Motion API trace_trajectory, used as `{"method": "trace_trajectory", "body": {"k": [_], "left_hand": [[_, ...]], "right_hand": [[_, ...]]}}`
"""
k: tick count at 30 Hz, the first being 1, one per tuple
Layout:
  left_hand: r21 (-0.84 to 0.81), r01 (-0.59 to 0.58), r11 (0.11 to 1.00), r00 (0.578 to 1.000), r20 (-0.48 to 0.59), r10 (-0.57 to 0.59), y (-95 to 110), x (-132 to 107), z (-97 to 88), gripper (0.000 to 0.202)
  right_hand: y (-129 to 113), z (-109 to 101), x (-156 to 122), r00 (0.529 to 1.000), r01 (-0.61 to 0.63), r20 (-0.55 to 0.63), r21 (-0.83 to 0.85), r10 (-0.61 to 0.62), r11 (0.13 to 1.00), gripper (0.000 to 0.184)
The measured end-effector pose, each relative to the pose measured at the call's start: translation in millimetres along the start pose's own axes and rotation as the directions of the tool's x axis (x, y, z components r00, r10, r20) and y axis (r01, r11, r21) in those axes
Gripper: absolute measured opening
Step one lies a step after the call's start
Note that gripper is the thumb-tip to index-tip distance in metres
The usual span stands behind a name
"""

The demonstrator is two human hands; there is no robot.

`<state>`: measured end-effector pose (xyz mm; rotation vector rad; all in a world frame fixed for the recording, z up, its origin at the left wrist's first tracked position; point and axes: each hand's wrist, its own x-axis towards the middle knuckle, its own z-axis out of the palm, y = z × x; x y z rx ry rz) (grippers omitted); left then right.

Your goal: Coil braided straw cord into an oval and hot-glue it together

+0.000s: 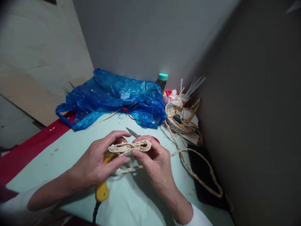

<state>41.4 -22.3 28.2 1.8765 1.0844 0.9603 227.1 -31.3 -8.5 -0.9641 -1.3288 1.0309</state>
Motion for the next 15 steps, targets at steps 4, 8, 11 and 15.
{"method": "trace_trajectory", "body": {"k": [4,8,11,15], "left_hand": [[-0.277,0.170,0.946,0.983,0.112,-0.144,6.0,3.8,-5.6,0.014],[-0.659,0.362,0.659,0.928,0.319,-0.191,1.8,4.8,-4.1,0.020],[-0.749,0.376,0.546,0.926,0.319,-0.200,-4.5,3.6,0.5,0.019],[-0.743,0.393,0.542,0.918,0.284,-0.276,-10.5,2.0,6.0,0.016]], "right_hand": [[-3.2,-2.1,-2.5,0.998,0.053,-0.036,0.004,-0.053,0.999,0.011],[-4.6,-4.3,-4.1,0.997,0.067,-0.029,0.027,-0.066,0.997,0.012],[-4.5,-5.0,-4.5,0.999,0.047,-0.010,0.032,-0.047,0.998,0.011],[-5.3,-5.0,-3.0,0.995,0.098,0.011,-0.030,-0.098,0.995,0.007]]}}
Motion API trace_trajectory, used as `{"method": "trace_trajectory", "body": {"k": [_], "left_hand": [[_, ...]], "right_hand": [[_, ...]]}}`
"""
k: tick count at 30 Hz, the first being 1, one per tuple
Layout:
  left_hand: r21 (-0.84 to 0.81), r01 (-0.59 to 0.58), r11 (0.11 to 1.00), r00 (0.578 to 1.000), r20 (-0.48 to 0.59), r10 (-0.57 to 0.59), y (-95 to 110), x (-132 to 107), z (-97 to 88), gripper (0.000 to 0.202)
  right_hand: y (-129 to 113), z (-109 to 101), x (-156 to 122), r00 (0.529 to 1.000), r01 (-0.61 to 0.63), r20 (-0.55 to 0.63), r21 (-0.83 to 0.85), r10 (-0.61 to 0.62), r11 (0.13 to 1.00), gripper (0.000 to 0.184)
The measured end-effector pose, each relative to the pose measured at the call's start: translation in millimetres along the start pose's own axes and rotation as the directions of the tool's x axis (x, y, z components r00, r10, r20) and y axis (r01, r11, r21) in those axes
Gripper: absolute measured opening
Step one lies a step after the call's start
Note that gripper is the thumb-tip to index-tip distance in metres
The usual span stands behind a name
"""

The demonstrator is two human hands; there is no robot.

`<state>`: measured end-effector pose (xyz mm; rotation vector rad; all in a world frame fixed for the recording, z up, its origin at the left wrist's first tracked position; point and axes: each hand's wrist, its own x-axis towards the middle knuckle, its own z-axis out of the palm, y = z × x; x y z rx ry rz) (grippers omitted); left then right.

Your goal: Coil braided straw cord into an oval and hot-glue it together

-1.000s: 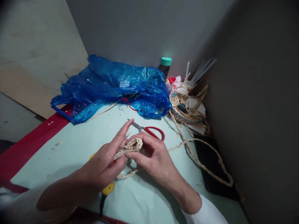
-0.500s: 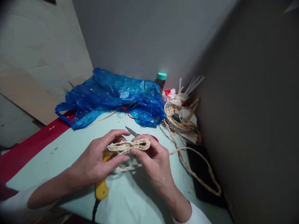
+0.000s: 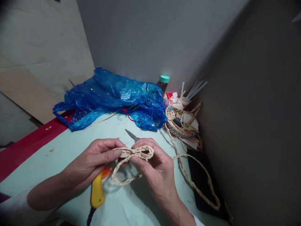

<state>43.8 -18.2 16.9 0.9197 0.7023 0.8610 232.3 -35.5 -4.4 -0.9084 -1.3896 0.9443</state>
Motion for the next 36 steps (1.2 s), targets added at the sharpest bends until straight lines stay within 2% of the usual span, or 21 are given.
{"method": "trace_trajectory", "body": {"k": [3,8,14,21,26,30,36], "left_hand": [[-0.039,0.040,0.998,0.999,-0.009,-0.041,-1.9,0.2,-0.5,0.017],[-0.073,0.108,0.992,0.992,0.067,-0.103,-1.5,-0.6,-1.1,0.024],[-0.019,0.139,0.990,0.990,-0.009,-0.139,-9.3,-1.2,1.5,0.024],[0.051,0.060,0.997,0.995,-0.086,-0.055,-16.6,-6.8,5.1,0.021],[0.114,0.034,0.993,0.995,-0.092,-0.024,-16.8,-6.9,6.0,0.021],[0.090,0.025,0.996,0.993,-0.114,-0.014,-15.0,-7.6,8.3,0.022],[0.020,0.034,0.999,0.992,-0.121,-0.032,-18.0,-10.6,14.4,0.021]], "right_hand": [[-2.6,0.1,2.4,0.999,0.002,0.044,-0.017,-0.001,1.000,0.004],[-7.1,-0.1,5.7,0.992,0.005,0.124,-0.053,0.001,0.999,0.006],[-2.0,-1.2,6.9,0.974,0.053,0.227,-0.168,-0.014,0.984,0.011],[-2.1,5.6,4.1,0.978,-0.067,0.195,-0.026,0.071,0.997,0.011],[0.1,10.4,3.0,0.984,-0.057,0.169,0.003,0.055,0.998,0.012],[1.5,11.5,2.4,0.984,-0.020,0.178,0.013,0.018,1.000,0.012],[-0.2,12.2,0.3,0.984,-0.042,0.174,-0.002,0.042,0.999,0.010]]}}
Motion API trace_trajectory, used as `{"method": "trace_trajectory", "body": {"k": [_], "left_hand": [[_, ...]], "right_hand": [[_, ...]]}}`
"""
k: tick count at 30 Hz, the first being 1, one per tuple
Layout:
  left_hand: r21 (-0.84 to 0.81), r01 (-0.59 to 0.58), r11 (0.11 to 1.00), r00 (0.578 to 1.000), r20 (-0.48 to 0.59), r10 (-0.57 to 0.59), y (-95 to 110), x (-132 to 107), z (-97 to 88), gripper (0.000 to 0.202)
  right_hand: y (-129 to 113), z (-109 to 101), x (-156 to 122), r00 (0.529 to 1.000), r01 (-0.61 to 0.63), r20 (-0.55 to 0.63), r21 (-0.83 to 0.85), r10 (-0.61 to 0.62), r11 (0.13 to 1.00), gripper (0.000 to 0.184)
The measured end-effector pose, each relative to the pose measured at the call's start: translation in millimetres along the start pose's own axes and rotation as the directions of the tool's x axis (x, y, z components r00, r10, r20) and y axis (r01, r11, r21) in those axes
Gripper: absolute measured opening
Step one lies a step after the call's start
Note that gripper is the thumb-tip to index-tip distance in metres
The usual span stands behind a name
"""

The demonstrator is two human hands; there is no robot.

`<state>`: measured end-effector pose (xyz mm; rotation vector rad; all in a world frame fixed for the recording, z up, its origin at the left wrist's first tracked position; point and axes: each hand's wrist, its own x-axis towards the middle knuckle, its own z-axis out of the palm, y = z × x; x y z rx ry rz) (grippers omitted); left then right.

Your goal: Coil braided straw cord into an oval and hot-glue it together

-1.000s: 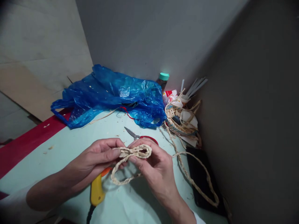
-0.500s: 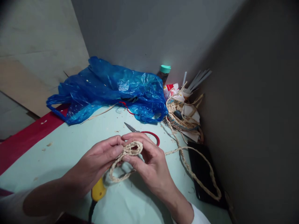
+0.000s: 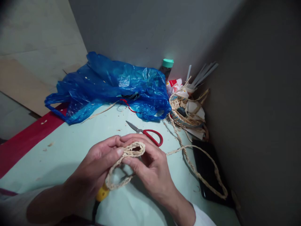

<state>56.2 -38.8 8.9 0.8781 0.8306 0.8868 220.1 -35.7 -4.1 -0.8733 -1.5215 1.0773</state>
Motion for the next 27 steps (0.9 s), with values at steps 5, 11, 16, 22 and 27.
{"method": "trace_trajectory", "body": {"k": [5,11,16,22,27], "left_hand": [[-0.013,0.010,1.000,1.000,0.022,-0.010,-2.8,-0.8,2.3,0.030],[0.109,-0.028,0.994,0.999,0.044,0.023,-2.5,-3.6,-2.8,0.026],[0.090,-0.045,0.995,0.998,0.041,0.041,-3.0,-3.9,-3.1,0.023],[0.004,-0.005,1.000,0.999,0.036,0.005,-1.0,-4.1,-0.3,0.026],[0.149,-0.041,0.988,0.995,-0.082,0.054,-4.1,-3.4,-1.2,0.024]], "right_hand": [[0.1,-2.6,1.2,0.999,-0.032,0.019,0.069,0.031,0.997,0.013],[2.1,-5.3,3.6,0.998,-0.032,0.056,0.112,0.026,0.993,0.011],[1.1,-8.7,1.3,0.996,0.002,0.084,0.062,-0.007,0.998,0.015],[-2.9,-10.0,1.9,0.993,0.040,0.114,0.040,-0.044,0.998,0.018],[4.6,-3.1,4.3,0.993,0.092,0.072,-0.013,-0.090,0.996,0.020]]}}
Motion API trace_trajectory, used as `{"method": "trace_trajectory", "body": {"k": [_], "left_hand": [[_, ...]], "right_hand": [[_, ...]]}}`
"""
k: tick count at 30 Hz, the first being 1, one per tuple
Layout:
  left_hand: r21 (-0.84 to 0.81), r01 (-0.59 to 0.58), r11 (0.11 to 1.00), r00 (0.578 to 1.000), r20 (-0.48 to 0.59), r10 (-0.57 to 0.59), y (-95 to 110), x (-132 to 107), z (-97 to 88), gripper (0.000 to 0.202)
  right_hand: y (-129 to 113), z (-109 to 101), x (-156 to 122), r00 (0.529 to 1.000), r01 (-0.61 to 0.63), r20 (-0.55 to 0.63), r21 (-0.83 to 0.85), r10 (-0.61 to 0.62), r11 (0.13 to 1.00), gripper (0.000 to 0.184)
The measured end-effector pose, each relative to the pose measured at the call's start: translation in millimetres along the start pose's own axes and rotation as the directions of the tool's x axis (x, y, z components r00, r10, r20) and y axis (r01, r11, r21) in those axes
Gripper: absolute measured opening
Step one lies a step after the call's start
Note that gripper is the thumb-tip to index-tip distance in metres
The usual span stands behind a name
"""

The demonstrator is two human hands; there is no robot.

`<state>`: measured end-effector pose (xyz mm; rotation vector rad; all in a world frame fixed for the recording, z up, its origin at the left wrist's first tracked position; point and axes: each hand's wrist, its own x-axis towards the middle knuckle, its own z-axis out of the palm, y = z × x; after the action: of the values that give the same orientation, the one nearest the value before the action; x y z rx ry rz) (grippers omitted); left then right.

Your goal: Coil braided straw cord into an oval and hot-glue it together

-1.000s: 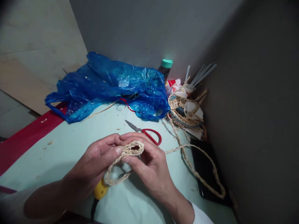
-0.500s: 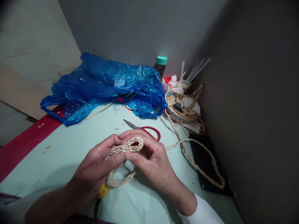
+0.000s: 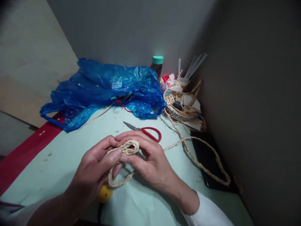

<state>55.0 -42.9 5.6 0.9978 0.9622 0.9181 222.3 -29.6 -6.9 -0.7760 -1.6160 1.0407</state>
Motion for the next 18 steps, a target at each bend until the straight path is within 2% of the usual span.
{"method": "trace_trajectory", "body": {"k": [4,9,11,14,18], "left_hand": [[0.140,-0.093,0.986,0.990,-0.089,0.106,-3.9,3.4,-0.4,0.023],[0.238,-0.098,0.966,0.984,-0.120,0.130,-2.4,7.5,-0.8,0.027],[0.283,-0.102,0.954,0.981,-0.128,0.144,-0.3,7.8,-0.2,0.027],[0.349,-0.111,0.930,0.974,-0.146,0.171,3.2,7.2,1.3,0.024],[0.461,-0.087,0.883,0.966,-0.177,0.187,7.3,7.1,2.7,0.018]], "right_hand": [[6.0,3.4,-0.3,0.996,-0.073,-0.048,0.057,0.076,0.996,0.018],[8.9,-1.5,-1.4,0.983,-0.174,-0.025,0.183,0.182,0.968,0.024],[8.4,-5.1,-1.1,0.988,-0.151,-0.011,0.130,0.154,0.980,0.024],[6.4,-10.3,0.3,0.997,-0.076,0.011,-0.039,0.076,0.996,0.021],[5.4,-14.8,2.7,0.999,0.044,0.022,-0.209,-0.040,0.977,0.019]]}}
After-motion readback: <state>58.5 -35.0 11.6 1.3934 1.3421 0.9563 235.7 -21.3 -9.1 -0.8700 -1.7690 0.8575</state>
